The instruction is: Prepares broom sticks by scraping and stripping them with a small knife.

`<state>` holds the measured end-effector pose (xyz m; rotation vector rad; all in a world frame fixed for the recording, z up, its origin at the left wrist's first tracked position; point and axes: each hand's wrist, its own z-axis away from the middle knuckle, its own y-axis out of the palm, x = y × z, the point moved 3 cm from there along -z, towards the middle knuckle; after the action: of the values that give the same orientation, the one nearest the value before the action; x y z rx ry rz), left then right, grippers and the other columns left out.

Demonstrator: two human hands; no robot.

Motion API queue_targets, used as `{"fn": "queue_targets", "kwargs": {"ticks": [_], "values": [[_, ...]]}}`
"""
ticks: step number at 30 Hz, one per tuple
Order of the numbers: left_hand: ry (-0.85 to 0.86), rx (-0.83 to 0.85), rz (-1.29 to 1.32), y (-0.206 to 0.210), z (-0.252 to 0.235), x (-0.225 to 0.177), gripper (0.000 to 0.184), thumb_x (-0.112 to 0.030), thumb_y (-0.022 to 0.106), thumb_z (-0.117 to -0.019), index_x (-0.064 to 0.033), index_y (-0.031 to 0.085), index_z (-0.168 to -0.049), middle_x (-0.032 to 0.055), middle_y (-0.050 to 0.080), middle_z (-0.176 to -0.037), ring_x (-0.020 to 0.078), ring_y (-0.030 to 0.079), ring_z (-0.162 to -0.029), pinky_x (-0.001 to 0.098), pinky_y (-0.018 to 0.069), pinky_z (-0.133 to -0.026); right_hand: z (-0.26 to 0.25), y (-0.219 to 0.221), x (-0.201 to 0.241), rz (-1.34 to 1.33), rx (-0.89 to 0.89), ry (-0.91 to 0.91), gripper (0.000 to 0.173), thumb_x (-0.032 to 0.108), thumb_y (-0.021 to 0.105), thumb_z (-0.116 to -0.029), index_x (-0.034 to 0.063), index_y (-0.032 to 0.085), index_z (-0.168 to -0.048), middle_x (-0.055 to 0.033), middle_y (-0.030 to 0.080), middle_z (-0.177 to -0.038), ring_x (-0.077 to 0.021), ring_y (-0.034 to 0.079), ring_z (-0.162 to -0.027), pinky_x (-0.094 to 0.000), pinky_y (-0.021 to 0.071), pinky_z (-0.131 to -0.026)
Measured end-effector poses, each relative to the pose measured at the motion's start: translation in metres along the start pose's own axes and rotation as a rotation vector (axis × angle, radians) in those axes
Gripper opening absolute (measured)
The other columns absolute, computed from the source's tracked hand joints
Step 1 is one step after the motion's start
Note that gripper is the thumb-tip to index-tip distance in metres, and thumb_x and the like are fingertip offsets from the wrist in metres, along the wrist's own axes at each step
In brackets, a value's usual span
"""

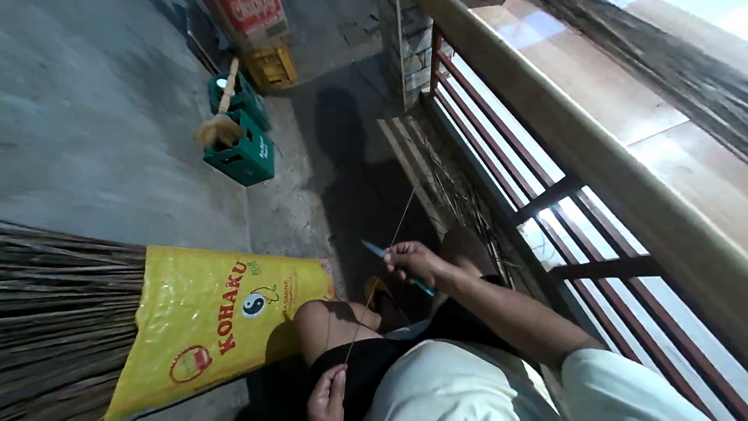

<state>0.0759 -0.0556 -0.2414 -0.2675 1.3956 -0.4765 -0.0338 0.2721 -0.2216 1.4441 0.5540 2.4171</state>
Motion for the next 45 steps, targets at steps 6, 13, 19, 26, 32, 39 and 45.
{"fn": "queue_targets", "kwargs": {"ticks": [6, 13, 19, 26, 32, 39, 45], "values": [[0.017, 0.074, 0.028, -0.004, 0.002, -0.005, 0.017, -0.001, 0.054, -0.0979, 0.0076, 0.069, -0.103, -0.0029, 0.067, -0.084, -0.0075, 0.056, -0.069, 0.0121, 0.0485, -0.066, 0.005, -0.035, 0.015, 0.138, 0.005, 0.031, 0.013, 0.012, 0.057, -0.1042, 0.0003, 0.063, -0.109, -0.0012, 0.065, -0.076, -0.0046, 0.054, -0.051, -0.0177, 0.0441, -0.045], [-0.009, 0.101, 0.070, -0.005, 0.000, -0.012, 0.016, 0.000, 0.055, -0.0972, 0.0062, 0.069, -0.104, -0.0062, 0.066, -0.082, -0.0077, 0.054, -0.066, 0.0115, 0.0463, -0.063, 0.012, -0.049, 0.026, 0.077, -0.037, 0.071, 0.009, 0.008, 0.054, -0.1051, 0.0016, 0.060, -0.104, -0.0011, 0.063, -0.072, -0.0031, 0.052, -0.048, -0.0158, 0.0428, -0.042], [-0.057, 0.074, 0.042, -0.024, 0.008, 0.005, 0.017, 0.000, 0.053, -0.0972, 0.0065, 0.068, -0.103, -0.0073, 0.063, -0.077, -0.0078, 0.052, -0.063, 0.0117, 0.0457, -0.061, 0.015, -0.110, 0.059, 0.040, -0.301, -0.106, 0.012, 0.012, 0.053, -0.1059, 0.0038, 0.061, -0.109, 0.0003, 0.063, -0.075, -0.0020, 0.048, -0.047, -0.0160, 0.0402, -0.041], [-0.239, 0.071, 0.003, -0.053, 0.015, 0.032, 0.022, -0.007, 0.051, -0.1014, 0.0055, 0.066, -0.110, -0.0057, 0.060, -0.076, -0.0042, 0.049, -0.060, 0.0150, 0.0439, -0.057, 0.021, -0.166, 0.075, 0.027, -0.596, -0.294, 0.014, 0.014, 0.055, -0.1053, 0.0039, 0.059, -0.114, -0.0016, 0.066, -0.079, -0.0058, 0.054, -0.049, -0.0207, 0.0462, -0.042], [-0.243, 0.115, 0.148, -0.011, -0.005, 0.007, 0.021, -0.007, 0.048, -0.1017, 0.0022, 0.066, -0.109, -0.0089, 0.052, -0.065, -0.0026, 0.043, -0.052, 0.0147, 0.0383, -0.049, 0.001, -0.039, 0.009, 0.141, -0.048, -0.146, 0.036, 0.011, 0.057, -0.1030, 0.0027, 0.055, -0.138, -0.0036, 0.066, -0.085, -0.0086, 0.058, -0.058, -0.0234, 0.0501, -0.051], [-0.249, 0.114, 0.242, -0.002, -0.004, 0.004, 0.023, -0.007, 0.045, -0.1021, -0.0013, 0.065, -0.109, -0.0102, 0.049, -0.061, -0.0025, 0.041, -0.048, 0.0142, 0.0363, -0.045, -0.010, 0.030, -0.030, -0.022, 0.183, -0.112, 0.026, 0.010, 0.058, -0.1027, -0.0011, 0.058, -0.127, -0.0007, 0.065, -0.077, -0.0060, 0.056, -0.053, -0.0207, 0.0485, -0.048], [-0.230, 0.129, 0.279, -0.014, 0.005, 0.019, 0.023, -0.007, 0.044, -0.1018, -0.0038, 0.066, -0.107, -0.0124, 0.051, -0.061, -0.0044, 0.042, -0.048, 0.0132, 0.0370, -0.046, -0.015, -0.007, -0.002, -0.012, 0.100, -0.073, 0.027, 0.012, 0.056, -0.1048, 0.0007, 0.057, -0.130, -0.0001, 0.063, -0.079, -0.0046, 0.054, -0.054, -0.0180, 0.0456, -0.047]]}}
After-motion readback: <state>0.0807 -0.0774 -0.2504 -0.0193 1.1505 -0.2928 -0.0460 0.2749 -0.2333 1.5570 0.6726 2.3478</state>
